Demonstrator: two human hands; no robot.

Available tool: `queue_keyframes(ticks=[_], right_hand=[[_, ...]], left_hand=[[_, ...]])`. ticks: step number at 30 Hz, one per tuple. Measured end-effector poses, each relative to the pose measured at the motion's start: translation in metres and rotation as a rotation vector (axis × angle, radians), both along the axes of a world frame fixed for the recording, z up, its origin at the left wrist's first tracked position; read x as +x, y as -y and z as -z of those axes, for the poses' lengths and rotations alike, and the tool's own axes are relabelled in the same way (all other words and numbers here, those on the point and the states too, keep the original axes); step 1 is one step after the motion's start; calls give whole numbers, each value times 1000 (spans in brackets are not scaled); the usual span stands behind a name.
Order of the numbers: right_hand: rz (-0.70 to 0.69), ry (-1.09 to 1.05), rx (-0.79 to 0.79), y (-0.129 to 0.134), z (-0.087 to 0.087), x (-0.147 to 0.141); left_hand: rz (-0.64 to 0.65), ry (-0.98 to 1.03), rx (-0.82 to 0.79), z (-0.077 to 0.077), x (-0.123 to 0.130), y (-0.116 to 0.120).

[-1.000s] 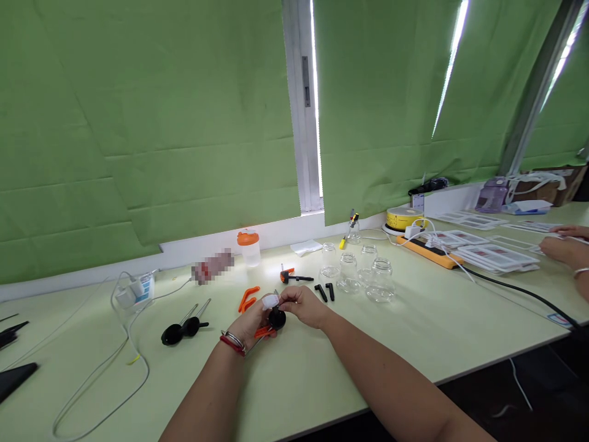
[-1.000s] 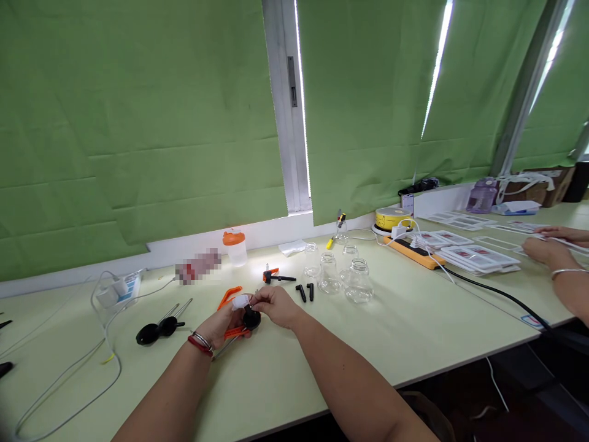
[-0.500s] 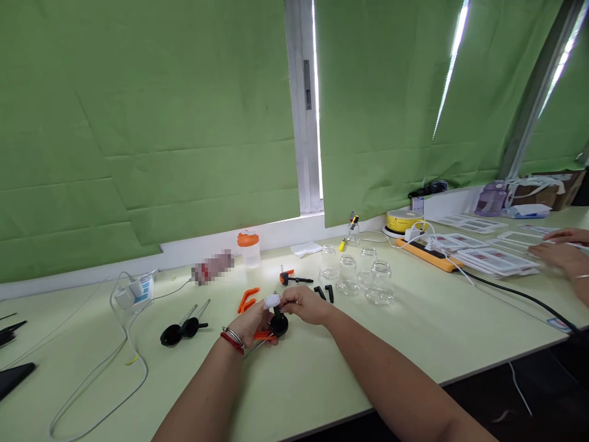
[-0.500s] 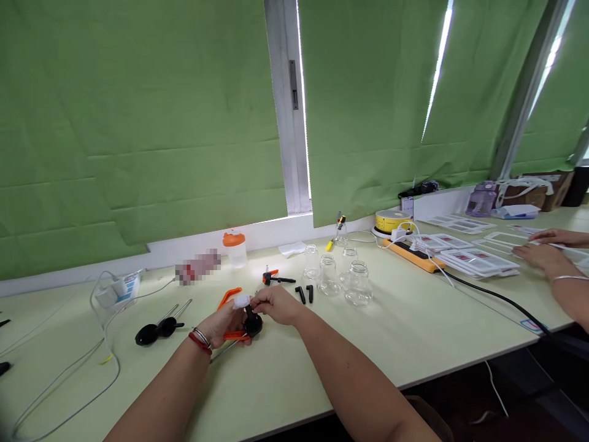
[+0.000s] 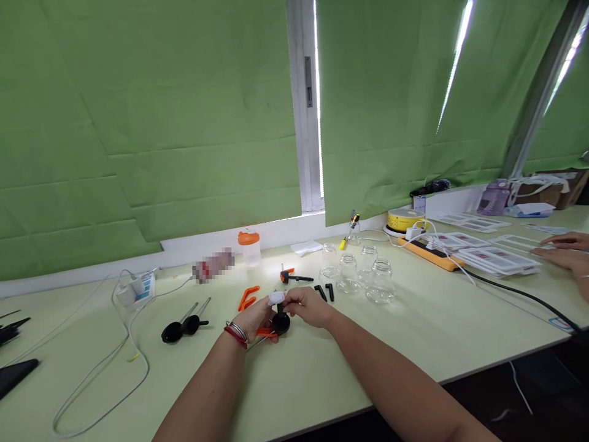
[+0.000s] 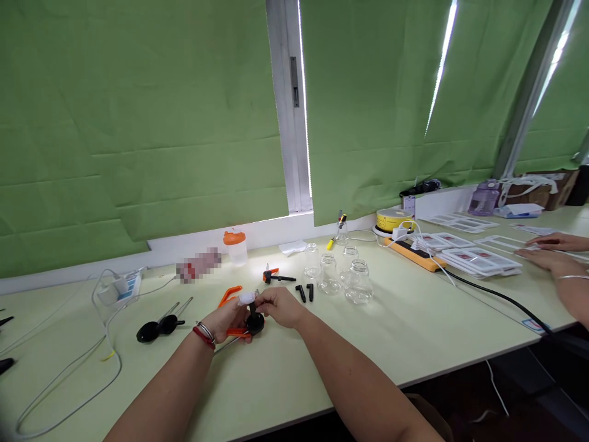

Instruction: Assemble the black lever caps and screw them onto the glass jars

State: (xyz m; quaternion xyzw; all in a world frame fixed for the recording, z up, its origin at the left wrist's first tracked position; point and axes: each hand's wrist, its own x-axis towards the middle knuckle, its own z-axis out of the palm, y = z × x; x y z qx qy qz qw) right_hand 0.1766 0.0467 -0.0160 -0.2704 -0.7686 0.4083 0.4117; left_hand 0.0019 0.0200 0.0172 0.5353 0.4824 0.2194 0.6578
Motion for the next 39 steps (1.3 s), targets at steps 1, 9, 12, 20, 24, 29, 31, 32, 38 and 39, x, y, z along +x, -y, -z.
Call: queue_keyframes(ticks=[1, 9, 12, 20, 24, 29, 31, 32, 38, 39], right_hand=[[2, -14, -5, 0, 1, -1], [-47, -105, -102, -1, 6, -2], [-56, -126, -131, -1, 6, -2], [-34, -174, -167, 1, 6, -2], [-31, -184, -169, 2, 6, -3], [-30, -185, -170, 4, 3, -2], [-27, -184, -168, 5, 2, -2], [-26, -184, -166, 5, 2, -2], [-9, -184, -150, 4, 4, -2], [-7, -183, -149, 4, 4, -2]], left_hand=[[0, -1, 0, 0, 0, 0], [-2, -6, 6, -4, 2, 3], [0, -6, 2, -3, 2, 3], [-4, 8, 2, -5, 2, 5], [-8, 5, 1, -6, 2, 6], [-15, 10, 8, -6, 2, 6], [-16, 11, 7, -6, 2, 6], [-17, 12, 6, -6, 3, 6], [-32, 13, 8, -6, 3, 6], [-32, 12, 6, -6, 3, 6]])
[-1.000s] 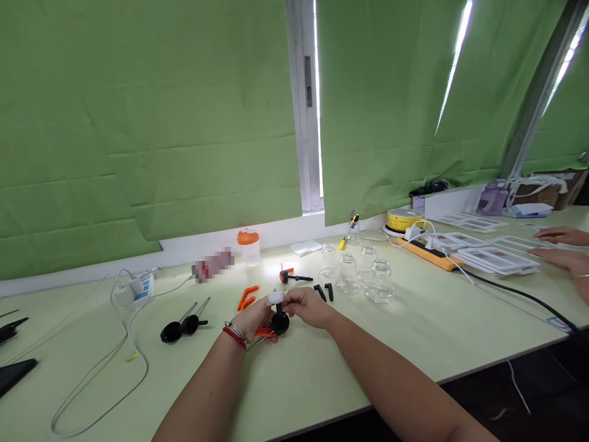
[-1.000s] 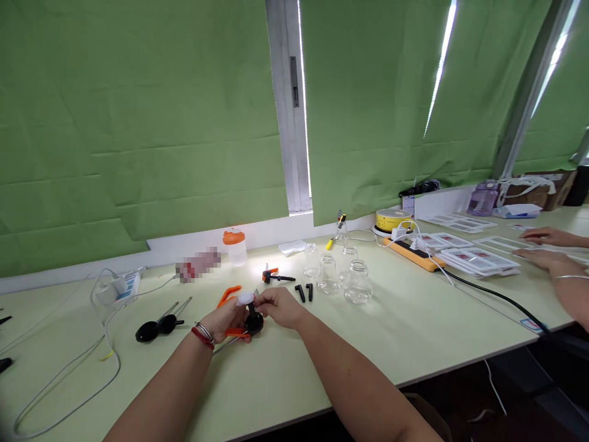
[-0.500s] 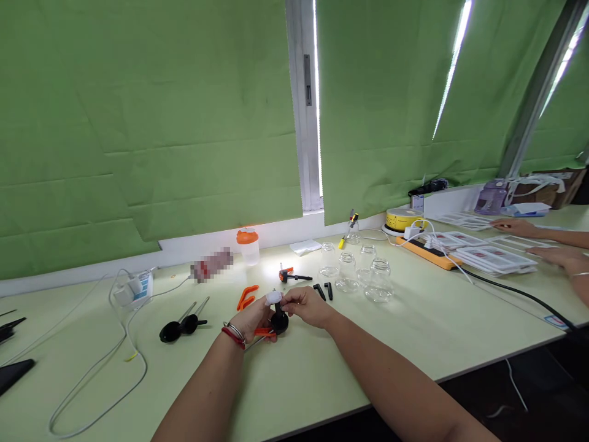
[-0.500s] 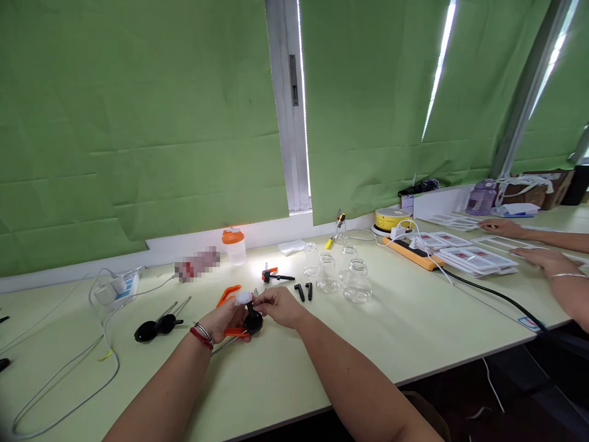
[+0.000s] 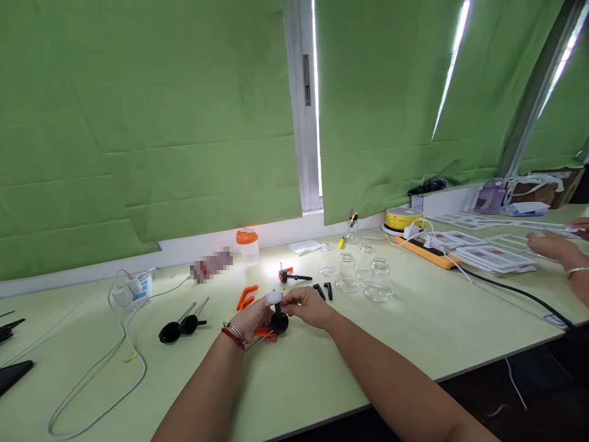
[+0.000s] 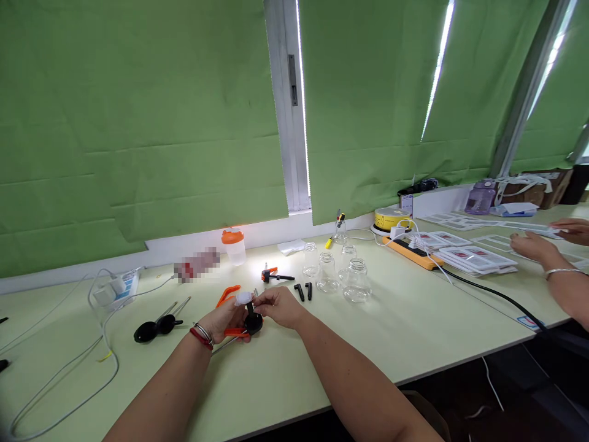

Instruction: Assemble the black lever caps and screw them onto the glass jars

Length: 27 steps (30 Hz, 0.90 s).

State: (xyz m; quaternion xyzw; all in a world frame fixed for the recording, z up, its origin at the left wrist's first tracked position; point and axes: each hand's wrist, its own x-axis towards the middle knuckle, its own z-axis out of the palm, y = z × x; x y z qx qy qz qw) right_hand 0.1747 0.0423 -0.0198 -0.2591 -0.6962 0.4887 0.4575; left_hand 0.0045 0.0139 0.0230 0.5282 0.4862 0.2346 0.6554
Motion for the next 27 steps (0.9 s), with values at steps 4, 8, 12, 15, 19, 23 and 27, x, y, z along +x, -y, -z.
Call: queue_keyframes(ticks=[4, 8, 12, 15, 19, 23, 27], right_hand=[[10, 7, -1, 1, 0, 0], [12, 12, -3, 2, -1, 1], [7, 20, -3, 2, -1, 2], [9, 28, -3, 2, -1, 2], [24, 38, 0, 2, -1, 3], [37, 51, 11, 3, -1, 4], [38, 65, 27, 4, -3, 4]], left_hand=[[1, -3, -7, 1, 0, -1], [-5, -8, -8, 1, 0, -1], [-7, -9, -5, 1, 1, 0], [-6, -4, -3, 2, 1, -1], [-4, 3, 0, 3, 0, -1], [-4, 8, 2, 3, 0, -1], [-8, 7, 4, 4, -1, -2]])
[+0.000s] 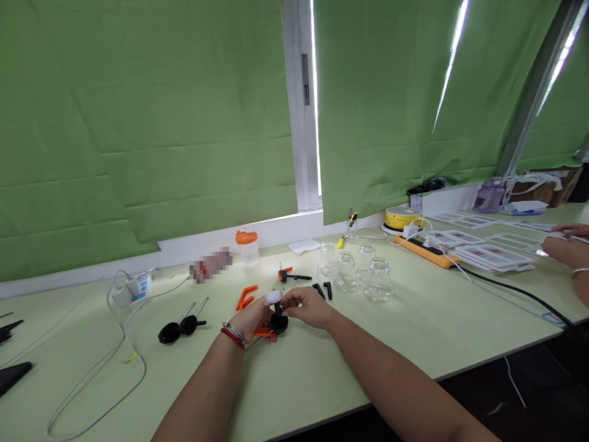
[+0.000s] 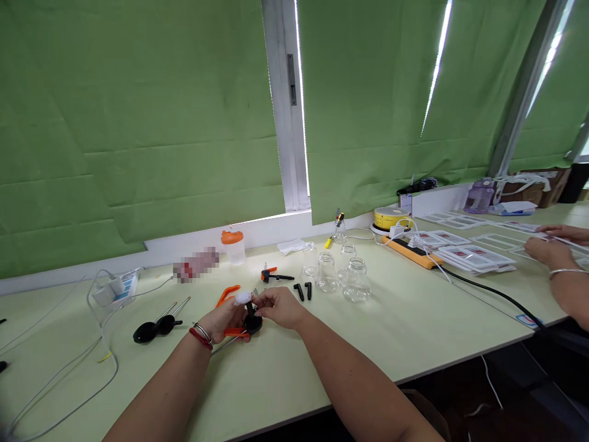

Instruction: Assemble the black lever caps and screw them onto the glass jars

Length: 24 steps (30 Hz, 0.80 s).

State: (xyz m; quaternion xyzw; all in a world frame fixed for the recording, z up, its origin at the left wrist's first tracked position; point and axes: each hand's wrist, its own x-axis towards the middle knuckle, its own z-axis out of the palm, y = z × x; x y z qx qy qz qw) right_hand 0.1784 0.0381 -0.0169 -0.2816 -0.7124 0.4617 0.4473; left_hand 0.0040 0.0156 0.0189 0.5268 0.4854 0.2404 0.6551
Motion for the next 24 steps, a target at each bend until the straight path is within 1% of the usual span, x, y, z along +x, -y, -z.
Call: queue_keyframes(ticks=[7, 12, 17, 24], right_hand=[[-12, 43, 48, 2, -4, 0], [12, 50, 26, -1, 2, -1], [-19, 44, 8, -3, 6, -2], [-43, 81, 74, -2, 4, -1]], left_hand=[[8, -3, 7, 2, -1, -2], [0, -8, 10, 2, 0, -2], [3, -12, 17, 1, 0, -1], [7, -10, 14, 2, 0, -2]])
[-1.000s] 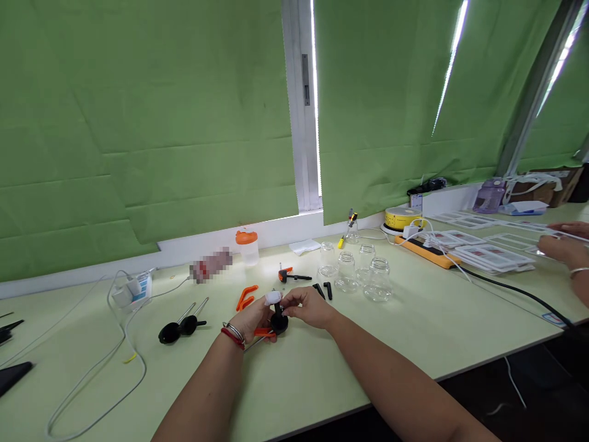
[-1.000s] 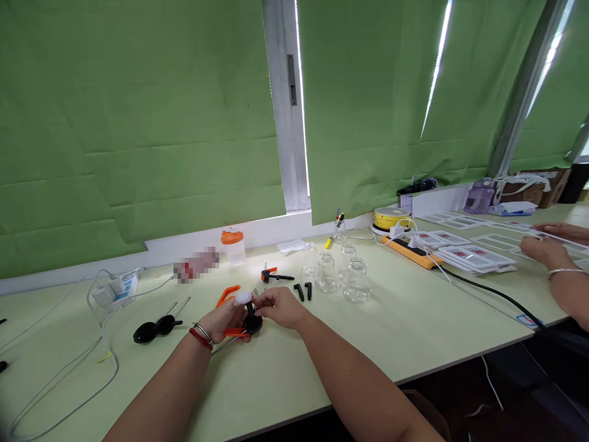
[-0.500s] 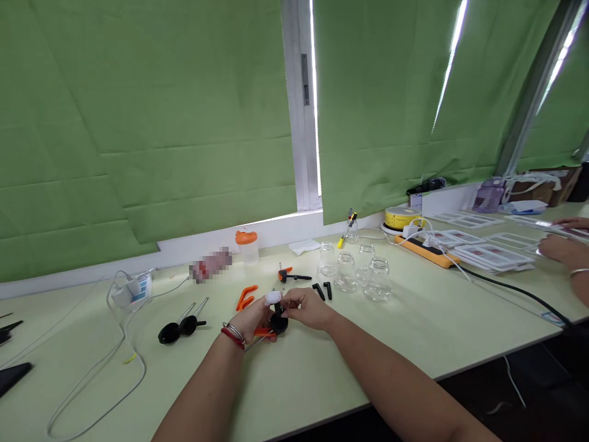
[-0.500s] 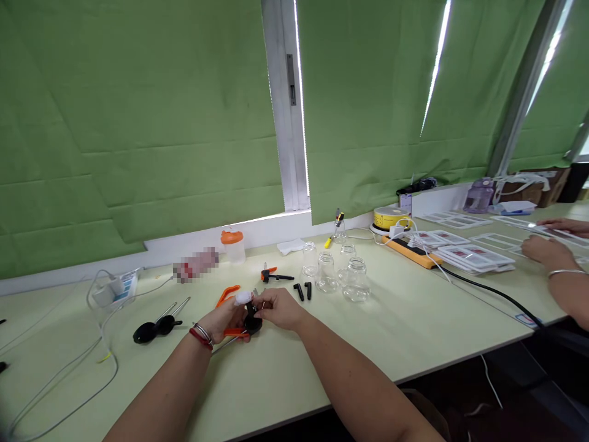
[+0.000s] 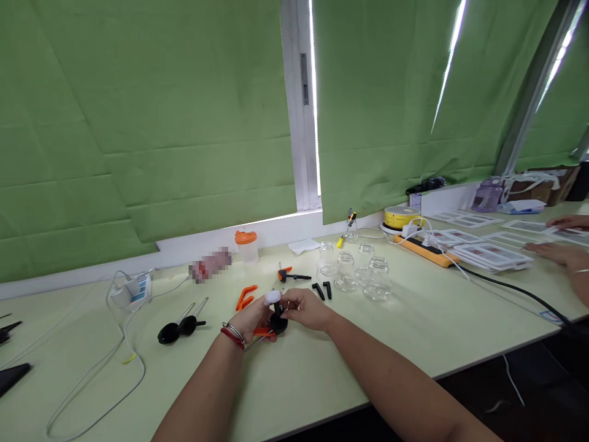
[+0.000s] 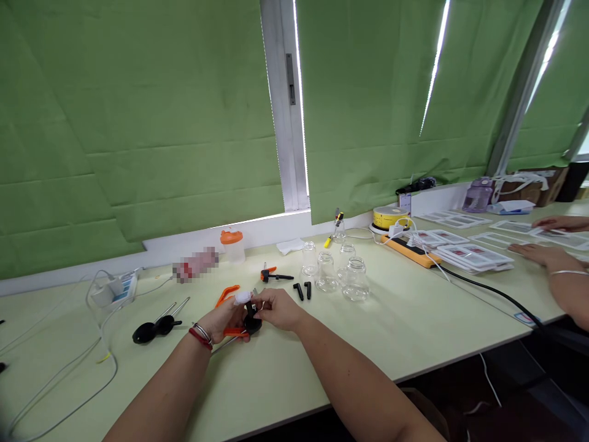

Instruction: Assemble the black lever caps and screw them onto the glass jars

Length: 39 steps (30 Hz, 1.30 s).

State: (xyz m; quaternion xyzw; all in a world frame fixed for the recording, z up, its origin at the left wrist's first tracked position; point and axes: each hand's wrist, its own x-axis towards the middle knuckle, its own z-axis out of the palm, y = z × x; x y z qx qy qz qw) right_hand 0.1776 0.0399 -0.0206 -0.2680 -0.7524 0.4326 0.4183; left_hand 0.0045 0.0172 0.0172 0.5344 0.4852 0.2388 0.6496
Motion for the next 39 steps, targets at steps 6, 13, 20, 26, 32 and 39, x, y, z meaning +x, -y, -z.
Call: queue_keyframes(ticks=[6, 13, 20, 26, 32, 39], right_hand=[[20, 0, -36, -3, 5, -1], [-8, -24, -80, -3, 8, -2], [-5, -20, -56, -2, 4, -1], [-13, -36, -94, -3, 9, -3], [-17, -16, -43, -1, 3, -1], [-2, -26, -87, -3, 8, -2]], left_hand=[[7, 11, -1, 2, -1, 0], [13, 1, 1, 0, -1, -1], [8, 0, 1, 2, -1, -2], [11, 8, 11, 1, -1, 0], [11, 3, 5, 0, 0, 1], [18, 12, 2, -1, 0, 1]])
